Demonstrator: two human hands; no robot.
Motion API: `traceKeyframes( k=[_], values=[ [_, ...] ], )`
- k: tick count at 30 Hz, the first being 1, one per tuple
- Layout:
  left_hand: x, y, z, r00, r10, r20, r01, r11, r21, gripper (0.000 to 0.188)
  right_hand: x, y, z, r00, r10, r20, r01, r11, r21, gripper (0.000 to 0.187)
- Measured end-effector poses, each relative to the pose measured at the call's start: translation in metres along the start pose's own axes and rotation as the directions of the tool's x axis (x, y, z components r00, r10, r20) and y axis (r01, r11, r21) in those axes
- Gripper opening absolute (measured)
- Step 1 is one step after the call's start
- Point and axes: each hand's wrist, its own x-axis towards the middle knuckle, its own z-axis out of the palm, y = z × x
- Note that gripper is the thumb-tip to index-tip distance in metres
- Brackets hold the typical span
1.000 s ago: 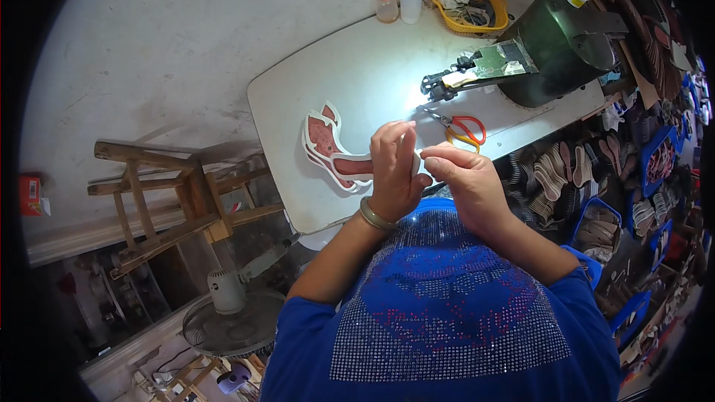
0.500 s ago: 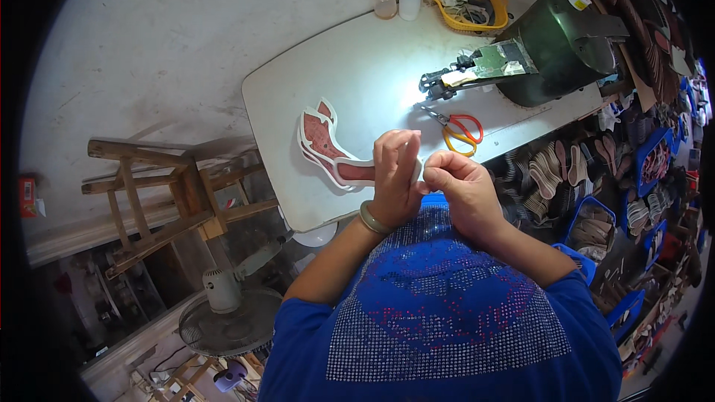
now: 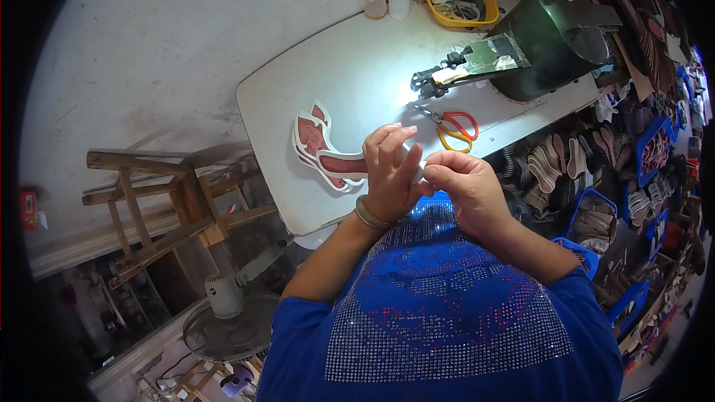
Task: The person assembles pink and white shoe insoles by hand, pressing the edges together and peeling off protective strips. They use scissors to trim excess material from the insoles and then stack the finished pieces. Finally, the person carries the stack of insoles to a nearby table and places them into a blue bin.
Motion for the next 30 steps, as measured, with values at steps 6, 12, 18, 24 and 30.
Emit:
traceKeyframes(
  k=[6, 12, 18, 24, 30],
  values=[
    [-0.001, 0.000, -0.005, 0.996, 0.045, 0.082, -0.045, 0.999, -0.008, 0.061, 0.002, -0.007, -0.012, 0.992, 0.095, 0.083, -0.088, 0.992, -0.087, 0.016],
    [-0.003, 0.003, -0.006, 0.995, 0.018, 0.102, -0.010, 0.997, -0.073, 0.062, 0.007, -0.005, -0.015, 0.984, 0.128, 0.120, -0.119, 0.989, -0.083, 0.016],
    [0.000, 0.012, -0.005, 0.992, -0.066, 0.108, 0.089, 0.972, -0.219, 0.067, 0.005, 0.009, -0.001, 0.976, -0.166, 0.138, 0.174, 0.984, -0.047, 0.013],
    [-0.001, 0.024, -0.005, 0.890, -0.400, 0.219, 0.454, 0.728, -0.513, 0.075, 0.008, 0.016, 0.003, 0.664, -0.615, 0.426, 0.745, 0.489, -0.455, 0.012],
    [-0.003, 0.022, -0.004, 0.923, -0.326, 0.203, 0.383, 0.735, -0.560, 0.075, -0.002, 0.008, 0.001, 0.944, -0.295, 0.147, 0.323, 0.915, -0.242, 0.008]
  ],
)
